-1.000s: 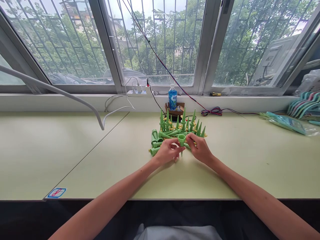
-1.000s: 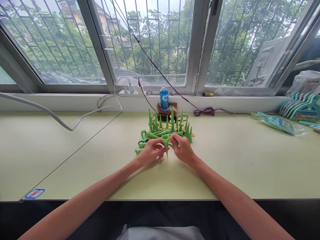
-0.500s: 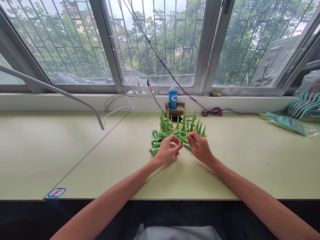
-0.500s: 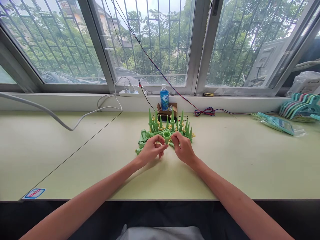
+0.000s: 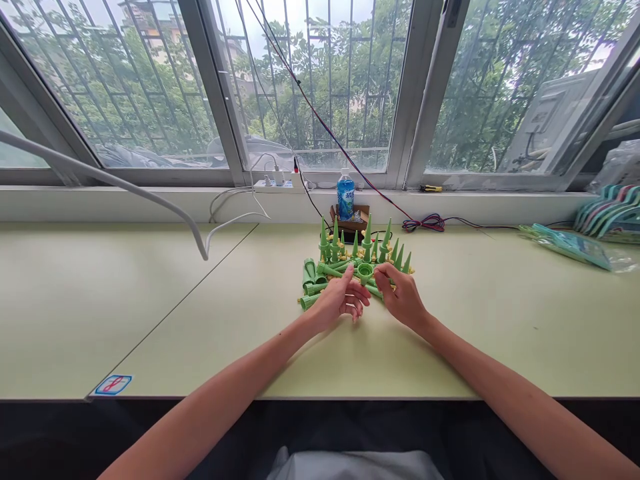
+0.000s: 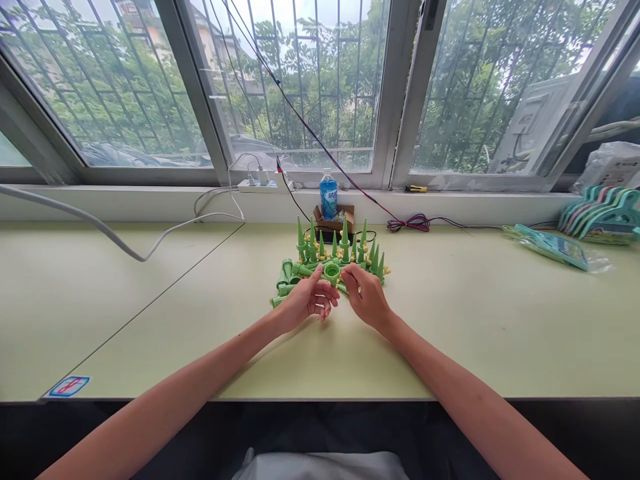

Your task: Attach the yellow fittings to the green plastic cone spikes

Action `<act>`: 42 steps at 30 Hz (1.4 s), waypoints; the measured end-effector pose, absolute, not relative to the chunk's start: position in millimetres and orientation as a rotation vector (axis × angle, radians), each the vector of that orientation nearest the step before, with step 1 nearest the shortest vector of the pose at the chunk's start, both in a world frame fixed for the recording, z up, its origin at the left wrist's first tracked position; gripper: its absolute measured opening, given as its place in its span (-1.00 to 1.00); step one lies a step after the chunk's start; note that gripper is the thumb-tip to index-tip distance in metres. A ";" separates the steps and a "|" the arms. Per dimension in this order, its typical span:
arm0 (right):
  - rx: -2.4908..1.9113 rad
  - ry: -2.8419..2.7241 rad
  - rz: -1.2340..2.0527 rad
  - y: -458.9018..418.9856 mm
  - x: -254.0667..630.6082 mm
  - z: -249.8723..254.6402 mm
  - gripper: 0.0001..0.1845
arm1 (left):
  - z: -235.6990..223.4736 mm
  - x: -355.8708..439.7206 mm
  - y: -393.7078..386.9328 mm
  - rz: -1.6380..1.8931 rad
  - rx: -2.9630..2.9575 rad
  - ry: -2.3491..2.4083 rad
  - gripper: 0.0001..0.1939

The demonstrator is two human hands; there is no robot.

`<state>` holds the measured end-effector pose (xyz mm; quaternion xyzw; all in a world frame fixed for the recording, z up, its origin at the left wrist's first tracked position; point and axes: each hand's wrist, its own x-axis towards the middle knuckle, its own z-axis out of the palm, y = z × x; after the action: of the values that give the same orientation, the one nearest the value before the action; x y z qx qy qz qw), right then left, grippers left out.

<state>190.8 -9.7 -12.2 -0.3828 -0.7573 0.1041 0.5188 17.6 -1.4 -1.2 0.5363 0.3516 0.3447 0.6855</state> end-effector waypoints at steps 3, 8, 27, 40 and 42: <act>-0.898 -1.847 0.273 -9.8 190.7 -11.2 -0.76 | -1.0 17.6 -1.1 0.745 1.182 0.797 -0.26; -0.875 -1.862 0.289 -10.1 190.9 -10.1 -0.76 | -3.6 17.2 0.5 0.740 1.168 0.787 -0.26; -0.879 -1.858 0.273 -6.2 192.4 -12.7 -0.74 | -0.1 11.4 -2.5 0.756 1.290 0.683 -0.55; -0.923 -1.866 0.271 -3.9 193.3 -16.5 -0.73 | 2.6 11.5 -7.9 0.857 1.646 0.701 -0.52; -0.920 -1.867 0.278 -3.3 193.1 -17.4 -0.73 | -0.6 12.0 -6.5 0.890 1.691 0.707 -0.51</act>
<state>193.1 -3.3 -17.4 -0.3799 -0.7711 0.1150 0.4979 12.0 -6.5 -0.6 0.7067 0.2955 0.3719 0.5243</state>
